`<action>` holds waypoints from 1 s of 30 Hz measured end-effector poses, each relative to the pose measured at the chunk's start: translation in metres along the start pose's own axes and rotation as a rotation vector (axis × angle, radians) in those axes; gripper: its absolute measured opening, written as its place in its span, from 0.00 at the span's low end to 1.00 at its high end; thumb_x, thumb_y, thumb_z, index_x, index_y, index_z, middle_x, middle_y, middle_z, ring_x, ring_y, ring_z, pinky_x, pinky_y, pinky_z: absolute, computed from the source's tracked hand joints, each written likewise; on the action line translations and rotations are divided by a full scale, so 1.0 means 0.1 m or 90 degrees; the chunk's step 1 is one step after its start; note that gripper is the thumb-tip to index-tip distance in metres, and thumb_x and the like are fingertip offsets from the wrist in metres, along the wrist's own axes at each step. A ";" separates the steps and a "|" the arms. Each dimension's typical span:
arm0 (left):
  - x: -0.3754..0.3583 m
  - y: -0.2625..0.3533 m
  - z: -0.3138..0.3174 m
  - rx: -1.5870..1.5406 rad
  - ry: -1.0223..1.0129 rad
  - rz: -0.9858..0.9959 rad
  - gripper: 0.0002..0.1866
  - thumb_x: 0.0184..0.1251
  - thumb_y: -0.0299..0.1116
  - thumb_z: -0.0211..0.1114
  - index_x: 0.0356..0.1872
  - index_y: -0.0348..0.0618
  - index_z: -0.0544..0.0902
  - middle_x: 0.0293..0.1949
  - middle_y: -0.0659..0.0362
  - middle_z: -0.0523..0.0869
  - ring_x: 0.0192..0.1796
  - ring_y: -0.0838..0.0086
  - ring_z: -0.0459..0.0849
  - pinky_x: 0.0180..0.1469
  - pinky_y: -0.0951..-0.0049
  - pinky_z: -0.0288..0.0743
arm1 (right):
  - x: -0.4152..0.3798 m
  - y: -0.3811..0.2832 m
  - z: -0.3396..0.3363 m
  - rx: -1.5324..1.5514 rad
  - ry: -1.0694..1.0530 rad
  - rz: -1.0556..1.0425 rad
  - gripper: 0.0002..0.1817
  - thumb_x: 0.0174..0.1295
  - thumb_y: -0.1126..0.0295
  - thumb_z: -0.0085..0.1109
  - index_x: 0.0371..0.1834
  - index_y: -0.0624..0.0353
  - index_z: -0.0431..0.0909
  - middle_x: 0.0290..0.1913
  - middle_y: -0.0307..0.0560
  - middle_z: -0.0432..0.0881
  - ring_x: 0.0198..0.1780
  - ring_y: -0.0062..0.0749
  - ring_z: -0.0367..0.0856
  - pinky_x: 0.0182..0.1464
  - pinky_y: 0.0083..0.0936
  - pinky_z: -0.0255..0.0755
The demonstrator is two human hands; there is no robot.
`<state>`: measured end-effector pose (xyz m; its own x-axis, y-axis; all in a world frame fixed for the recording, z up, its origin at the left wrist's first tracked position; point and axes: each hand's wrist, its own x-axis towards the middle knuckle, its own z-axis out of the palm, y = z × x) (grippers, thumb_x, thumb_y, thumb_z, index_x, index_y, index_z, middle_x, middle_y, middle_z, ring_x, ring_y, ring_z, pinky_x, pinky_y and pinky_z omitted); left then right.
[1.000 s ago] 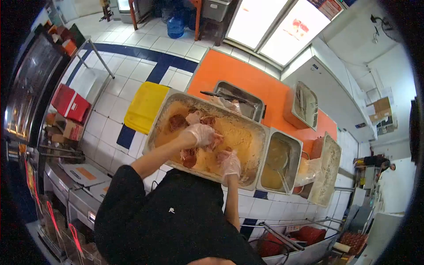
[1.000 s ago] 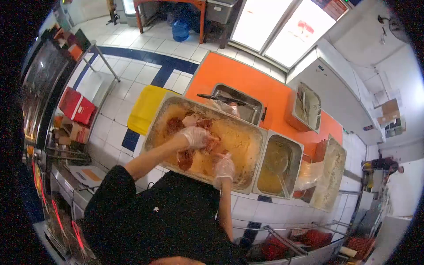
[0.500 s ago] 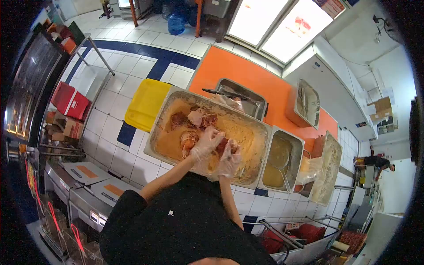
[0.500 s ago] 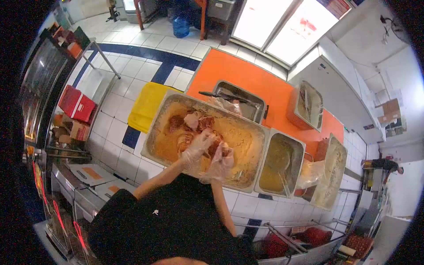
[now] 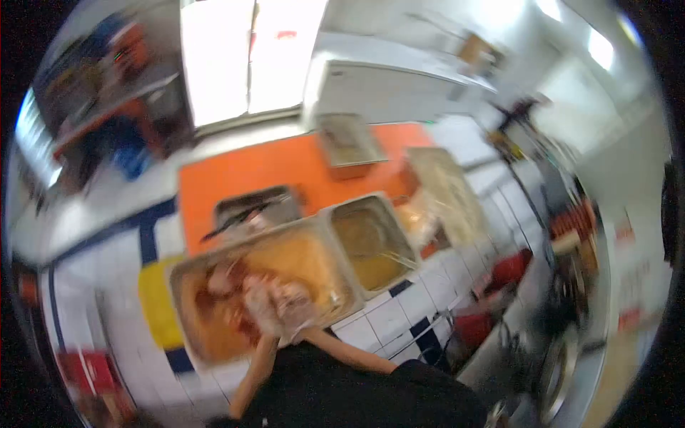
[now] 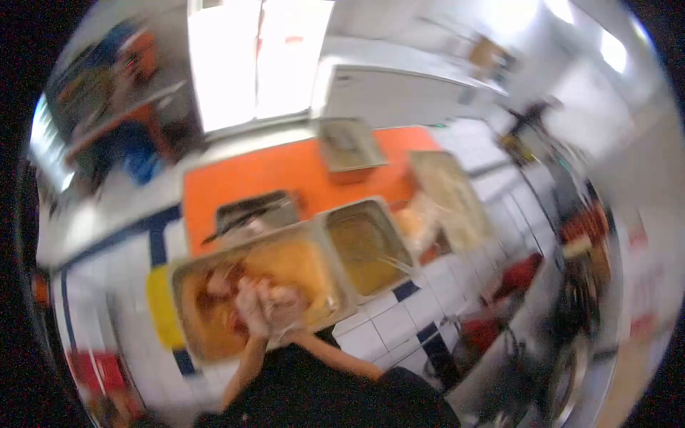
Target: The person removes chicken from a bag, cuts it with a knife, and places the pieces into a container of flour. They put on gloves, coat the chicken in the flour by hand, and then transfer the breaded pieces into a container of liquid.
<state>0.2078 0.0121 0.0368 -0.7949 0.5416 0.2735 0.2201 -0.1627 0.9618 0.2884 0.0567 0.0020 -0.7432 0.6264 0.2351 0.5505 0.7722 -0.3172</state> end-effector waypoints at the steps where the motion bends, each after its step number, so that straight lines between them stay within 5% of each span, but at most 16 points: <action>1: 0.05 -0.12 0.06 0.044 -0.030 0.061 0.15 0.75 0.40 0.51 0.39 0.38 0.78 0.36 0.57 0.77 0.40 0.67 0.76 0.44 0.66 0.71 | 0.04 -0.06 -0.15 0.012 0.009 0.030 0.20 0.67 0.61 0.49 0.57 0.61 0.74 0.45 0.52 0.81 0.46 0.44 0.79 0.48 0.41 0.71; 3: 0.01 -0.54 0.03 0.086 -0.057 0.144 0.14 0.75 0.40 0.52 0.39 0.38 0.78 0.36 0.59 0.77 0.40 0.68 0.75 0.43 0.68 0.71 | 0.19 -0.06 -0.34 0.003 0.049 0.060 0.19 0.68 0.62 0.48 0.56 0.61 0.75 0.45 0.52 0.81 0.47 0.44 0.79 0.48 0.42 0.71; 5: -0.09 -0.93 0.04 -0.130 0.072 -0.167 0.14 0.77 0.39 0.51 0.49 0.36 0.72 0.37 0.58 0.76 0.41 0.74 0.74 0.44 0.75 0.72 | 0.26 0.01 -0.48 0.326 -0.187 0.145 0.24 0.66 0.67 0.48 0.67 0.56 0.66 0.51 0.51 0.80 0.51 0.43 0.78 0.51 0.44 0.69; 8: 0.05 -0.60 0.16 -0.215 0.035 -0.253 0.16 0.77 0.41 0.51 0.51 0.36 0.71 0.35 0.59 0.76 0.39 0.76 0.74 0.42 0.76 0.71 | 0.04 0.58 0.92 0.149 -0.053 -0.062 0.35 0.62 0.64 0.52 0.74 0.57 0.54 0.62 0.56 0.69 0.56 0.43 0.74 0.54 0.36 0.68; 9: 0.09 -0.28 0.17 -0.293 0.007 -0.315 0.16 0.77 0.43 0.51 0.44 0.37 0.72 0.34 0.59 0.78 0.39 0.77 0.75 0.42 0.76 0.71 | 0.09 0.42 0.40 0.156 0.106 -0.147 0.37 0.59 0.57 0.57 0.70 0.59 0.59 0.50 0.61 0.78 0.49 0.47 0.78 0.51 0.40 0.71; 10: 0.08 -0.45 0.15 -0.290 0.003 -0.313 0.16 0.77 0.43 0.51 0.44 0.37 0.72 0.34 0.59 0.78 0.39 0.77 0.75 0.42 0.76 0.71 | 0.12 0.34 0.16 0.158 0.110 -0.144 0.37 0.59 0.57 0.57 0.70 0.59 0.59 0.50 0.61 0.78 0.49 0.47 0.78 0.51 0.40 0.71; 13: 0.11 -0.83 0.16 -0.165 0.038 -0.295 0.13 0.76 0.41 0.52 0.35 0.41 0.71 0.33 0.65 0.71 0.37 0.79 0.71 0.39 0.75 0.69 | 0.23 0.21 -0.16 0.060 -0.043 -0.036 0.38 0.57 0.51 0.59 0.68 0.60 0.63 0.47 0.64 0.78 0.48 0.50 0.79 0.51 0.37 0.73; 15: 0.05 -0.73 0.20 -0.094 0.022 -0.237 0.14 0.75 0.44 0.53 0.36 0.43 0.72 0.32 0.65 0.71 0.37 0.80 0.71 0.37 0.74 0.69 | 0.30 0.13 -0.12 0.435 -0.044 0.424 0.33 0.58 0.50 0.58 0.60 0.62 0.70 0.43 0.61 0.80 0.48 0.48 0.80 0.47 0.36 0.74; 19: -0.05 -0.66 0.24 -0.184 -0.116 -0.210 0.21 0.76 0.48 0.51 0.32 0.39 0.74 0.35 0.62 0.77 0.40 0.76 0.76 0.41 0.74 0.71 | 0.22 0.13 0.20 0.389 0.045 0.379 0.26 0.62 0.49 0.55 0.50 0.62 0.75 0.40 0.59 0.81 0.46 0.48 0.81 0.44 0.36 0.75; 21: -0.19 -0.81 0.26 -0.545 -0.078 -0.408 0.19 0.73 0.52 0.55 0.41 0.45 0.76 0.36 0.62 0.76 0.39 0.75 0.76 0.41 0.73 0.74 | 0.19 -0.02 0.11 0.361 0.160 0.430 0.22 0.65 0.51 0.51 0.47 0.59 0.76 0.39 0.56 0.81 0.44 0.46 0.82 0.43 0.35 0.75; 24: -0.14 -0.14 0.22 -0.505 -0.081 -0.449 0.21 0.73 0.55 0.52 0.37 0.44 0.74 0.34 0.63 0.75 0.41 0.76 0.75 0.41 0.72 0.73 | 0.15 0.02 -0.09 0.290 -0.013 0.326 0.17 0.67 0.54 0.49 0.48 0.55 0.76 0.43 0.55 0.80 0.48 0.42 0.80 0.46 0.36 0.74; 28: -0.18 -0.65 0.21 -0.455 -0.028 -0.468 0.26 0.70 0.58 0.54 0.46 0.43 0.75 0.42 0.60 0.78 0.44 0.71 0.79 0.47 0.71 0.76 | 0.08 0.15 0.47 0.266 -0.033 0.369 0.18 0.68 0.56 0.46 0.52 0.55 0.74 0.48 0.52 0.78 0.52 0.40 0.77 0.52 0.37 0.72; 30: -0.15 -0.51 0.28 -0.403 0.020 -0.443 0.27 0.70 0.59 0.53 0.47 0.42 0.75 0.44 0.58 0.79 0.46 0.69 0.79 0.50 0.67 0.76 | 0.08 0.23 0.59 0.009 -0.031 0.224 0.21 0.69 0.57 0.42 0.59 0.56 0.70 0.53 0.48 0.74 0.56 0.41 0.73 0.59 0.37 0.68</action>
<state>0.2240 0.0350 -0.0157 -0.6493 0.6645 -0.3698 -0.6510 -0.2344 0.7220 0.2727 0.0732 -0.0580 -0.5266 0.8475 0.0659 0.7709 0.5088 -0.3833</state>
